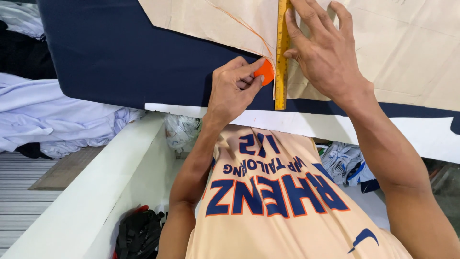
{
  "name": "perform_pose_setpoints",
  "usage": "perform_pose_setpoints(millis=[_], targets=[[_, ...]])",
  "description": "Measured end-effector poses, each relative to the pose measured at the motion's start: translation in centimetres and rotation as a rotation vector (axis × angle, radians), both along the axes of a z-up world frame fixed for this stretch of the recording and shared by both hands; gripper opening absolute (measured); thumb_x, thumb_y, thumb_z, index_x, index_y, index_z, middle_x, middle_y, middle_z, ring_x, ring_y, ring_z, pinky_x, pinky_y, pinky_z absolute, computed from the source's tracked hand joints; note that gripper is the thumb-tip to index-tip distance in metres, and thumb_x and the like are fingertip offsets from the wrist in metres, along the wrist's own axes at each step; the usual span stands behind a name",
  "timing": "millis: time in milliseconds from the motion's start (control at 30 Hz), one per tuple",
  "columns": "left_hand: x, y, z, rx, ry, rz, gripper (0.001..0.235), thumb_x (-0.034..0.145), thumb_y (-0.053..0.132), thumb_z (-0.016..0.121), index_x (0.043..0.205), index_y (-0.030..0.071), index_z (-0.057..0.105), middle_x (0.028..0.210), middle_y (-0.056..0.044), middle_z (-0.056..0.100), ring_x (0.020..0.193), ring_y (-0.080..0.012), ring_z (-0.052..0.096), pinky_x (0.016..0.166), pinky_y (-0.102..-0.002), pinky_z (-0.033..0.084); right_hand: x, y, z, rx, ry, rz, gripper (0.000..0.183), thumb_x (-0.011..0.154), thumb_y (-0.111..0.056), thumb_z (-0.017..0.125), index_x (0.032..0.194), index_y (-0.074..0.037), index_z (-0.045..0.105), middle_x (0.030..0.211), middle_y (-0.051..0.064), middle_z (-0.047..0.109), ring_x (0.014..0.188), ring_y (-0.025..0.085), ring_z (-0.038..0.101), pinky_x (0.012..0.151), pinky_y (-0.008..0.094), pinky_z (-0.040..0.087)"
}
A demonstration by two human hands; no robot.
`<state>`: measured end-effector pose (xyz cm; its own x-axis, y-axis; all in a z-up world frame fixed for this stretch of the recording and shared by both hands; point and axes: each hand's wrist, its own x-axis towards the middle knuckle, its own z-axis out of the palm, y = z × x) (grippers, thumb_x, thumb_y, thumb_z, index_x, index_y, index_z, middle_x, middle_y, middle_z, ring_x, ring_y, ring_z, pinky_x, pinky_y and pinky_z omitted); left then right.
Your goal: The person is laying out a paper pattern on blue fabric, smoothing it out, and using a ruler and orange tailor's chalk to mark the outline of the pattern onto the fabric.
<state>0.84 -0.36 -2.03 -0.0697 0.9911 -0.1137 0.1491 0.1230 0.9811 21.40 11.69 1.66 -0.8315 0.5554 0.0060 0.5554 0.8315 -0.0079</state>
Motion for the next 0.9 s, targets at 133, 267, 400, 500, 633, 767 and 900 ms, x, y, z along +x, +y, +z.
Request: perform_pose_setpoints(millis=[133, 267, 400, 500, 633, 767, 900], targets=[[-0.4, 0.1, 0.1, -0.007, 0.034, -0.056, 0.032, 0.095, -0.003, 0.074, 0.126, 0.004, 0.071, 0.086, -0.001, 0.056, 0.063, -0.0078, 0.049, 0.056, -0.019, 0.046, 0.0, -0.1, -0.1, -0.013, 0.026, -0.005, 0.073, 0.089, -0.026, 0.102, 0.146, 0.004, 0.067, 0.162, 0.020, 0.048, 0.145, 0.034, 0.055, 0.114, 0.052, 0.037], [-0.7, 0.3, 0.7, -0.030, 0.037, -0.093, 0.033, 0.092, -0.005, 0.076, 0.124, 0.004, 0.073, 0.083, 0.000, 0.056, 0.063, -0.0075, 0.048, 0.055, -0.020, 0.043, 0.2, 0.0, -0.3, -0.027, 0.044, -0.011, 0.073, 0.090, -0.025, 0.102, 0.147, 0.004, 0.065, 0.161, 0.020, 0.048, 0.141, 0.037, 0.058, 0.113, 0.054, 0.039], [-0.4, 0.2, 0.7, -0.030, 0.035, -0.037, 0.033, 0.092, -0.003, 0.077, 0.123, 0.005, 0.073, 0.086, -0.002, 0.063, 0.066, -0.0085, 0.058, 0.061, -0.019, 0.056, 1.5, -0.2, 0.0, -0.088, 0.070, 0.001, 0.072, 0.094, -0.022, 0.101, 0.148, 0.007, 0.061, 0.162, 0.025, 0.046, 0.148, 0.038, 0.050, 0.113, 0.056, 0.035], [-0.1, -0.1, 0.4, -0.028, 0.040, -0.007, 0.033, 0.092, -0.003, 0.076, 0.124, 0.006, 0.072, 0.087, -0.003, 0.062, 0.067, -0.0090, 0.060, 0.062, -0.019, 0.059, 2.5, -1.0, 0.0, -0.161, 0.069, -0.020, 0.075, 0.094, -0.016, 0.099, 0.152, 0.007, 0.057, 0.164, 0.028, 0.043, 0.149, 0.041, 0.048, 0.116, 0.061, 0.031], [0.0, 0.1, -0.3, -0.024, 0.036, 0.029, 0.035, 0.092, -0.004, 0.077, 0.124, 0.009, 0.073, 0.087, -0.002, 0.061, 0.067, -0.0071, 0.056, 0.061, -0.018, 0.057, 2.4, -1.5, -1.7, -0.208, 0.052, -0.055, 0.094, 0.089, -0.025, 0.099, 0.161, -0.002, 0.043, 0.165, 0.028, 0.038, 0.149, 0.042, 0.044, 0.117, 0.061, 0.033], [-0.1, 0.4, -0.2, -0.028, 0.048, 0.022, 0.035, 0.093, -0.002, 0.077, 0.126, 0.009, 0.071, 0.088, -0.002, 0.061, 0.069, -0.0084, 0.060, 0.064, -0.018, 0.062, 1.6, -1.5, -1.1, -0.206, 0.096, -0.034, 0.083, 0.097, -0.018, 0.098, 0.158, -0.001, 0.044, 0.164, 0.029, 0.040, 0.150, 0.043, 0.044, 0.116, 0.061, 0.034], [0.2, 0.5, -0.6, -0.020, 0.043, 0.037, 0.035, 0.093, -0.003, 0.077, 0.125, 0.010, 0.072, 0.088, -0.002, 0.061, 0.068, -0.0074, 0.058, 0.063, -0.017, 0.061, 1.6, -1.6, -1.2, -0.179, 0.121, -0.033, 0.079, 0.098, -0.014, 0.101, 0.155, 0.000, 0.049, 0.163, 0.028, 0.041, 0.148, 0.043, 0.047, 0.115, 0.059, 0.034]])
